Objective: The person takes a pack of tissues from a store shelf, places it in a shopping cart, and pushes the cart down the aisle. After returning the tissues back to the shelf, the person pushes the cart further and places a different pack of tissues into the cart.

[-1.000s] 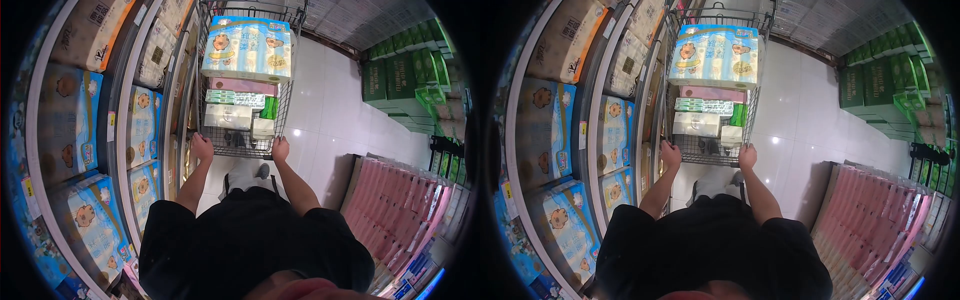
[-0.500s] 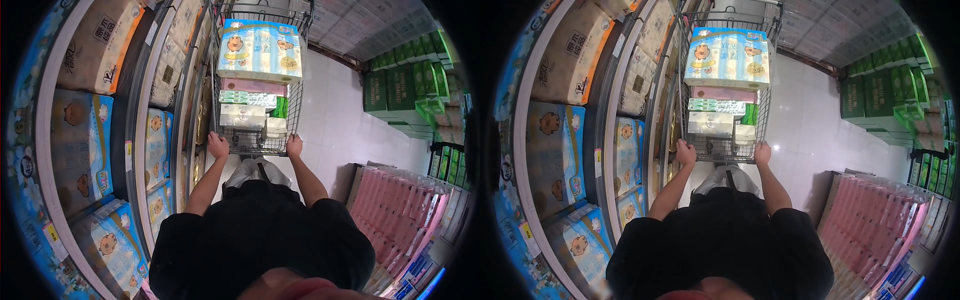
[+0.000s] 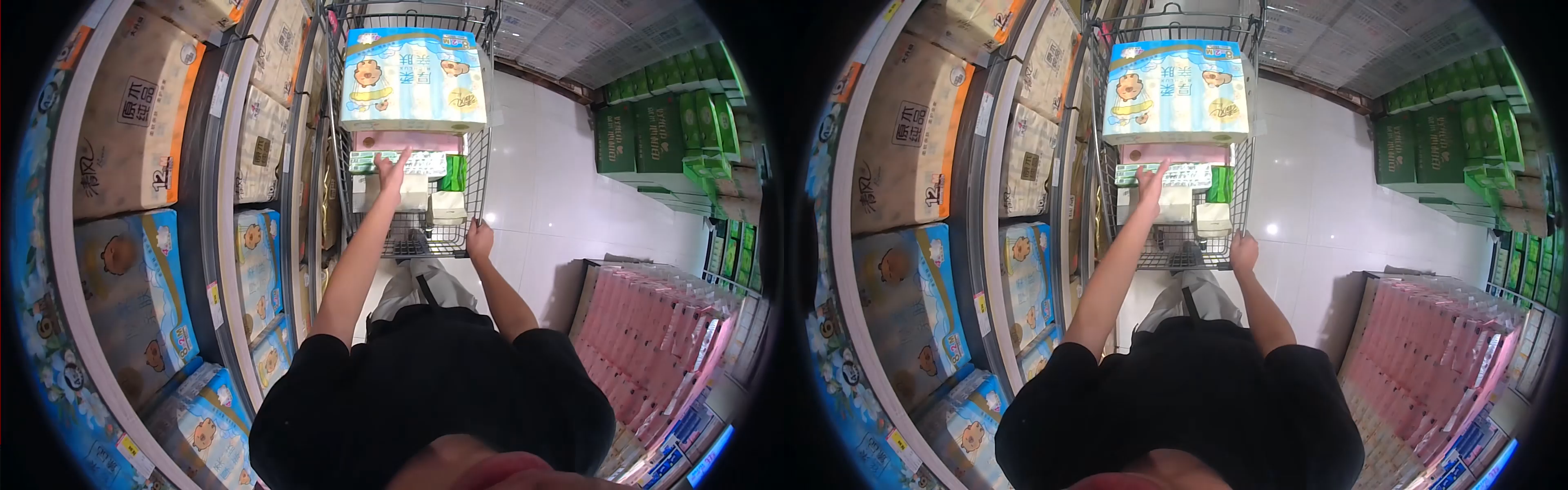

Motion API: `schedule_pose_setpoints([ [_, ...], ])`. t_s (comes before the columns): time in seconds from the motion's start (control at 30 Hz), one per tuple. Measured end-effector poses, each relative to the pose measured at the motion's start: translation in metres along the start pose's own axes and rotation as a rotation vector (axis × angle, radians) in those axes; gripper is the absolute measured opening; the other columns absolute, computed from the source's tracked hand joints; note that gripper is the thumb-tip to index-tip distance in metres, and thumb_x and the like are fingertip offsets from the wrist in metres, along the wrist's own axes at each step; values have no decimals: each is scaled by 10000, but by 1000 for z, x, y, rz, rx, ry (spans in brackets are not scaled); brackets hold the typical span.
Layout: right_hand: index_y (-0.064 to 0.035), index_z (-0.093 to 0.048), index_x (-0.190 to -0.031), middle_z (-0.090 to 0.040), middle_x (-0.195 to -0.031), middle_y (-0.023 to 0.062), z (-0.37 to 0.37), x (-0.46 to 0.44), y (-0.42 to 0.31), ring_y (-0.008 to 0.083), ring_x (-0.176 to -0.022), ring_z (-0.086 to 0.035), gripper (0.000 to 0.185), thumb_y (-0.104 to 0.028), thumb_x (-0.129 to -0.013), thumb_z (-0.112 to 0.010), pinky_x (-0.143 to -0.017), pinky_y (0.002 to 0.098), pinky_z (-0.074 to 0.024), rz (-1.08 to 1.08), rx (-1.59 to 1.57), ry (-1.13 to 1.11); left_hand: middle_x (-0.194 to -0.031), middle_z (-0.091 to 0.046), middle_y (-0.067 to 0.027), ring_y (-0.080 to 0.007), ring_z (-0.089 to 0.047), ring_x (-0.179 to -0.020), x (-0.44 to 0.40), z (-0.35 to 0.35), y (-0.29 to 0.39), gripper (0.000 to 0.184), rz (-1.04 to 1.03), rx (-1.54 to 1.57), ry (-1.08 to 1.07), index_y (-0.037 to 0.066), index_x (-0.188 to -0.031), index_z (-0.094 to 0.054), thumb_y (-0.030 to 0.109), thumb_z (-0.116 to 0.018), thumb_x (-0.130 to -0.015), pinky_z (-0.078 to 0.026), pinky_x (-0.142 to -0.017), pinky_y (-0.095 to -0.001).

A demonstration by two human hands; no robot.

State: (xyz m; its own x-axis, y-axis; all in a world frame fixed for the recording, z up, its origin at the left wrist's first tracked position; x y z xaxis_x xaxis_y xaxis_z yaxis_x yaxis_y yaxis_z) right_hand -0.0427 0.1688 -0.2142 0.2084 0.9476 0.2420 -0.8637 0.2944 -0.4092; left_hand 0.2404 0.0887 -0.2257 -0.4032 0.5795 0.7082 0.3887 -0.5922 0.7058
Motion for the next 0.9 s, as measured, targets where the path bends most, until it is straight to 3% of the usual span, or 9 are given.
schedule_pose_setpoints([
  [0.1, 29, -592, -761, -584, -723, 262, 4, -2, -7, 422, -680, -576, 284, -226, -846, -499, -614, 486, -446, 36, -70, 33, -1438, -131, -217, -293, -229, -1311, -44, -19, 29, 1225, 80, 176, 5, 22, -1402, 39, 543, -741, -614, -239, -1052, -393],
  [0.17, 22, -593, -764, -585, -718, 254, 4, -3, -7, 417, -679, -576, 259, -210, -840, -503, -613, 483, -447, -8, -52, 17, -1455, -116, -163, -268, -218, -1315, -48, -27, 42, 1192, 164, 201, 68, 52, -1413, -13, 587, -716, -614, -238, -1043, -435],
  [0.23, 19, -593, -764, -587, -713, 247, 6, -3, -9, 414, -674, -578, 242, -199, -832, -513, -612, 480, -448, 16, -75, 31, -1449, -162, -108, -252, -235, -1303, -69, -42, 46, 1142, 203, 410, -80, 90, -1418, -87, 622, -694, -611, -243, -1028, -473],
  [0.4, 15, -596, -773, -589, -714, 238, 5, -2, -9, 416, -672, -576, 237, -203, -825, -518, -606, 481, -445, -5, -61, 24, -1398, -305, -89, -243, -287, -1272, -101, -66, 47, 889, 206, 603, 62, 94, -1355, -301, 551, -663, -684, -274, -999, -496],
  [0.5, 14, -590, -765, -590, -725, 239, 5, -2, -7, 417, -684, -576, 244, -213, -823, -522, -616, 480, -445, -3, -90, 30, -1290, -446, -80, -246, -411, -1166, -142, -76, 27, 719, 115, 801, 70, 97, -1267, -433, 461, -671, -694, -307, -994, -437],
  [0.57, 15, -581, -750, -589, -725, 238, 9, 0, -8, 416, -687, -575, 242, -208, -823, -520, -618, 480, -444, 6, -117, 25, -1162, -539, -65, -244, -486, -1075, -117, -67, 46, 579, 185, 742, 252, 95, -1182, -514, 380, -663, -701, -360, -957, -393],
  [0.7, 11, -567, -732, -589, -723, 233, 9, 1, -6, 412, -689, -574, 232, -195, -823, -516, -617, 482, -439, -13, -114, -2, -1237, -404, -172, -288, -483, -1064, -94, -65, 105, 874, -110, 878, 0, -49, -1249, -305, 362, -742, -613, -453, -882, -422],
  [0.77, 10, -568, -735, -588, -719, 236, 8, 3, -4, 415, -692, -573, 234, -203, -820, -522, -619, 486, -437, -39, -84, -2, -1185, -427, -211, -311, -485, -1065, -83, -46, 121, 840, -150, 744, 358, -79, -1188, -298, 302, -754, -594, -420, -908, -399],
  [0.9, 6, -560, -743, -591, -708, 238, 9, 5, 0, 416, -697, -577, 271, -249, -827, -520, -625, 495, -441, -92, -99, -40, -1156, -421, -245, -335, -478, -1071, 12, -16, 186, 844, -182, 525, 644, -86, -1174, -269, 222, -771, -569, -388, -923, -399],
])
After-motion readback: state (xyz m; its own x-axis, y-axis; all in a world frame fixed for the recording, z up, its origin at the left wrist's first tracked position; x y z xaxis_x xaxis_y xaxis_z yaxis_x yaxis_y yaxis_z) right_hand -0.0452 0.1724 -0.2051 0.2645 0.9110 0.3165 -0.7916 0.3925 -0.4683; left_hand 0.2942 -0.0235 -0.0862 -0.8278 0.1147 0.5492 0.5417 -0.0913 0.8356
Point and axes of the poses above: each hand's wrist, its own x-axis away from the middle knuckle, its own z-axis out of the back of the hand, y = z × x, the point moved 5 cm from there along -x, towards the middle knuckle
